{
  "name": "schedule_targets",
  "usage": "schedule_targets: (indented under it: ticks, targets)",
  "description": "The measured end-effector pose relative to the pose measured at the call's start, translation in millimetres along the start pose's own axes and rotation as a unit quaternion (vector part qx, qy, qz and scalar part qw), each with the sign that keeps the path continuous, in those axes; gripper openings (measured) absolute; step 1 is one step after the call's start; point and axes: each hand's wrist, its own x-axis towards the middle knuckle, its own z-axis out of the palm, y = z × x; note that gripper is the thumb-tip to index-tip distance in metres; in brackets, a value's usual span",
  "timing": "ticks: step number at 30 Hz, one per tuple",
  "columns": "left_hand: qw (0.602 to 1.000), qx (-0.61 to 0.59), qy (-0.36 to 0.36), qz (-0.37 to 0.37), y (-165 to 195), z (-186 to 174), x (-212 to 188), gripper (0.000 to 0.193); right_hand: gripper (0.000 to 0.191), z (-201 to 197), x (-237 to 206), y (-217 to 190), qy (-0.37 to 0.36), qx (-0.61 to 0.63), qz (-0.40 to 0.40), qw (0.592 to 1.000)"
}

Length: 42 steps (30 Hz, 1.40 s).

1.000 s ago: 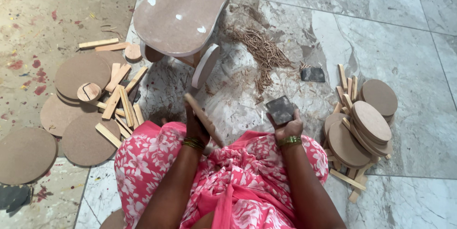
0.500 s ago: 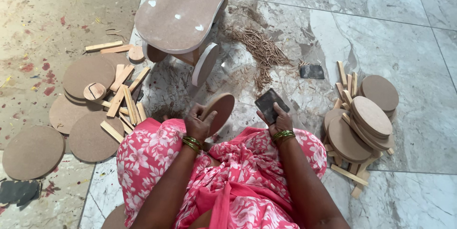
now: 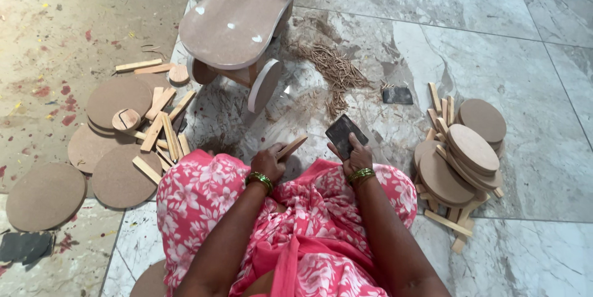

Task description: The person sits on the floor and sands round wooden discs and small wooden toy parts with a sanding block, rubbing the surfaces and edges of each piece, then sets the sanded pieces onto stacks of finished discs beside them.

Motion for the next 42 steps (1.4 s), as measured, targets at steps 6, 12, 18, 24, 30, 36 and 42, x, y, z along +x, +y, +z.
schedule_targets:
  ticks: [6,12,18,24,30,36,42]
  targets:
    - [0.998,0.001,-0.039,0.042,19.3,3.7,-3.7,0.055,0.036,7.0,-13.6,6.4,-0.082,-0.340,-0.125,0.928]
    - [0.992,0.049,-0.120,0.003,24.5,19.4,-2.3,0.027,0.072,16.4,-42.8,46.3,-0.218,-0.760,-0.315,0.526]
    - [0.996,0.066,-0.042,0.043,5.6,22.3,-0.3,0.014,0.082,18.5,-54.3,66.1,-0.262,-0.739,-0.382,0.489]
    - [0.996,0.013,-0.073,0.050,3.1,11.3,5.6,0.023,0.092,39.0,-25.1,60.0,-0.265,-0.759,-0.215,0.554]
    - [0.990,0.074,-0.069,0.098,-6.4,26.9,39.9,0.020,0.096,48.1,-2.9,55.2,-0.254,-0.784,-0.204,0.529]
    - [0.995,0.040,-0.055,0.072,-16.9,45.6,42.6,0.025,0.067,41.0,3.3,66.1,-0.228,-0.753,-0.306,0.537]
    - [0.992,-0.006,-0.033,0.118,-15.5,41.9,37.6,0.027,0.054,27.3,38.2,66.9,-0.172,-0.751,-0.176,0.613]
